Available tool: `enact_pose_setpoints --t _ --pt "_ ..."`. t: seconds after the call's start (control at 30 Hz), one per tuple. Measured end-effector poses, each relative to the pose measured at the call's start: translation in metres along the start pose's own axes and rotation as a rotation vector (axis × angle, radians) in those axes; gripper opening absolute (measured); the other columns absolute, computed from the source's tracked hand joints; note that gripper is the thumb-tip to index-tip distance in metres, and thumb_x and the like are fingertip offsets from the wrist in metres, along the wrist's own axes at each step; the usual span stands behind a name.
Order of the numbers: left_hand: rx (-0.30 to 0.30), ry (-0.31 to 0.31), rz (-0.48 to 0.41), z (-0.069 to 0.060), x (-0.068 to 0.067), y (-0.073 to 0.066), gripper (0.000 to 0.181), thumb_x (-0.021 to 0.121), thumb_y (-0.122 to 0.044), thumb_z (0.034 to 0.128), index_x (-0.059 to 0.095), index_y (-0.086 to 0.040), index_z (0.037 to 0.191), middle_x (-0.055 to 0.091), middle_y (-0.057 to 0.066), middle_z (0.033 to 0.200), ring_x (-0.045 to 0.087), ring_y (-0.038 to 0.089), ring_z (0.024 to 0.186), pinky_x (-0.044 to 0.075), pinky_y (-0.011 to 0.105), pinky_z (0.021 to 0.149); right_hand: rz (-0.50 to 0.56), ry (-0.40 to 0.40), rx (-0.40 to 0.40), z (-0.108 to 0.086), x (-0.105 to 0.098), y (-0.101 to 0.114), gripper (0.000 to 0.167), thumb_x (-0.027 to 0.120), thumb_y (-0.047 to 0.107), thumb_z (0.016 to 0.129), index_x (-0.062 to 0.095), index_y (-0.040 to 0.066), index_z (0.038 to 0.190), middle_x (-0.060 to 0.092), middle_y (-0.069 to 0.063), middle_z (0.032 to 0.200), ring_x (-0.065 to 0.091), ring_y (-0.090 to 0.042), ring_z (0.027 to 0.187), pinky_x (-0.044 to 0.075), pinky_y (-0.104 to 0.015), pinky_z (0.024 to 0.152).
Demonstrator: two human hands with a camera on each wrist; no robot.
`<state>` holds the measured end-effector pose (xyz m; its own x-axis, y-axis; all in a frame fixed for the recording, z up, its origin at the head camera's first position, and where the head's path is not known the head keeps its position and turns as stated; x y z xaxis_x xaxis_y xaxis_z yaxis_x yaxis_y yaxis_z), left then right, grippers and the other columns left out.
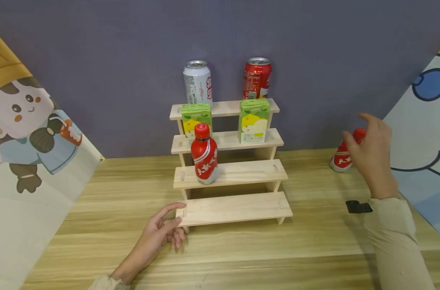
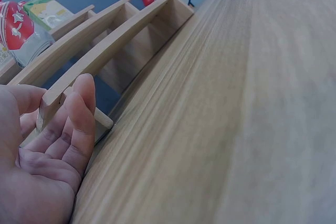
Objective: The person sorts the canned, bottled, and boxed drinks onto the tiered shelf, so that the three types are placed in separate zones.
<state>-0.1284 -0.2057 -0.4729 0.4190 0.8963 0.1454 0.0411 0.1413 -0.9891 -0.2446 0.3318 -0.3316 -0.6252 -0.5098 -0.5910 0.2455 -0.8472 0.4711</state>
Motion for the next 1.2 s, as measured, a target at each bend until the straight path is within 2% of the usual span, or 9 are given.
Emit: enact_pose_setpoints --t 0.13,0.23,0.37,0.47,0.57,0.7,0.77,0.87,1.2 --pt "-0.010 0.000 -0.001 0.001 -0.001 0.001 0.046 0.049 -0.016 0.1059 0.036 -0.005 0.149 0.071 0.011 0.078 0.065 0.017 0.060 0.057 0.028 0.052 -0.005 0.000 0.072 -0.001 0.001 -0.009 0.057 0.062 0.008 0.096 0.038 -0.003 0.146 0.037 -0.029 0.149 0.023 -0.045 0.141 0.021 -0.061 0.117" --pt "-0.035 -0.007 0.003 0.001 0.000 0.001 0.046 0.050 -0.018 0.1058 0.037 -0.007 0.149 0.071 0.011 0.078 0.065 0.016 0.060 0.057 0.028 0.053 -0.011 -0.006 0.114 -0.003 0.005 -0.018 0.063 0.061 0.010 0.096 0.032 -0.002 0.150 0.027 -0.025 0.155 0.020 -0.042 0.144 0.021 -0.059 0.119" --pt "-0.023 -0.004 0.003 0.002 0.000 0.002 0.046 0.050 -0.017 0.1060 0.037 -0.007 0.149 0.071 0.011 0.078 0.065 0.016 0.060 0.057 0.027 0.052 -0.014 -0.006 0.169 -0.007 0.010 -0.030 0.071 0.059 0.014 0.097 0.020 0.001 0.155 0.013 -0.020 0.160 0.015 -0.039 0.146 0.022 -0.059 0.118" --pt "0.004 0.007 -0.001 0.002 0.000 0.002 0.045 0.049 -0.015 0.1061 0.037 -0.005 0.148 0.071 0.011 0.078 0.065 0.016 0.059 0.057 0.027 0.051 -0.024 0.015 0.216 -0.010 0.014 -0.037 0.073 0.056 0.015 0.097 0.016 0.001 0.156 0.011 -0.023 0.159 0.016 -0.043 0.145 0.024 -0.062 0.116" --pt "0.000 0.005 -0.001 0.002 0.000 0.002 0.045 0.049 -0.015 0.1058 0.037 -0.005 0.148 0.071 0.011 0.077 0.065 0.016 0.059 0.057 0.027 0.051 -0.047 0.062 0.252 -0.012 0.019 -0.045 0.071 0.055 0.015 0.097 0.016 -0.002 0.155 0.016 -0.032 0.155 0.023 -0.051 0.139 0.029 -0.067 0.111" --pt "-0.005 -0.003 -0.002 0.001 -0.001 0.002 0.045 0.049 -0.015 0.1059 0.037 -0.004 0.148 0.071 0.011 0.077 0.065 0.016 0.059 0.057 0.027 0.051 -0.064 0.112 0.273 -0.015 0.027 -0.053 0.071 0.056 0.016 0.097 0.017 -0.001 0.154 0.036 -0.042 0.139 0.038 -0.059 0.123 0.036 -0.072 0.097" --pt "-0.011 -0.009 -0.003 0.001 0.000 0.002 0.045 0.050 -0.016 0.1057 0.038 -0.005 0.148 0.071 0.011 0.077 0.065 0.016 0.059 0.057 0.027 0.051 -0.060 0.107 0.276 -0.018 0.031 -0.057 0.072 0.057 0.016 0.096 0.017 0.002 0.154 0.043 -0.044 0.130 0.043 -0.060 0.115 0.037 -0.073 0.091" --pt "-0.015 -0.012 -0.002 0.001 0.000 0.002 0.045 0.050 -0.016 0.1057 0.038 -0.005 0.148 0.071 0.011 0.076 0.065 0.016 0.059 0.057 0.027 0.051 -0.047 0.083 0.279 -0.020 0.035 -0.060 0.074 0.059 0.014 0.095 0.016 0.006 0.155 0.046 -0.043 0.127 0.046 -0.058 0.111 0.040 -0.073 0.089" --pt "-0.018 0.000 -0.014 0.000 0.000 0.000 0.047 0.050 -0.016 0.1059 0.036 -0.004 0.148 0.071 0.010 0.078 0.064 0.016 0.059 0.056 0.027 0.051 -0.021 0.008 0.293 -0.022 0.041 -0.063 0.077 0.066 0.009 0.092 0.019 0.012 0.152 0.045 -0.039 0.132 0.047 -0.056 0.116 0.044 -0.071 0.091"
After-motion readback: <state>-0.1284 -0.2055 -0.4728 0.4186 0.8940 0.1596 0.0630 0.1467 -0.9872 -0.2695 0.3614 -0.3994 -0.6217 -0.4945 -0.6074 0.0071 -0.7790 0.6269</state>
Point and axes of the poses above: each hand's wrist, its own z-axis towards the middle knuckle, its own x-axis out of the palm, y = z × x, the point moved 1 cm from there along z, towards the middle knuckle
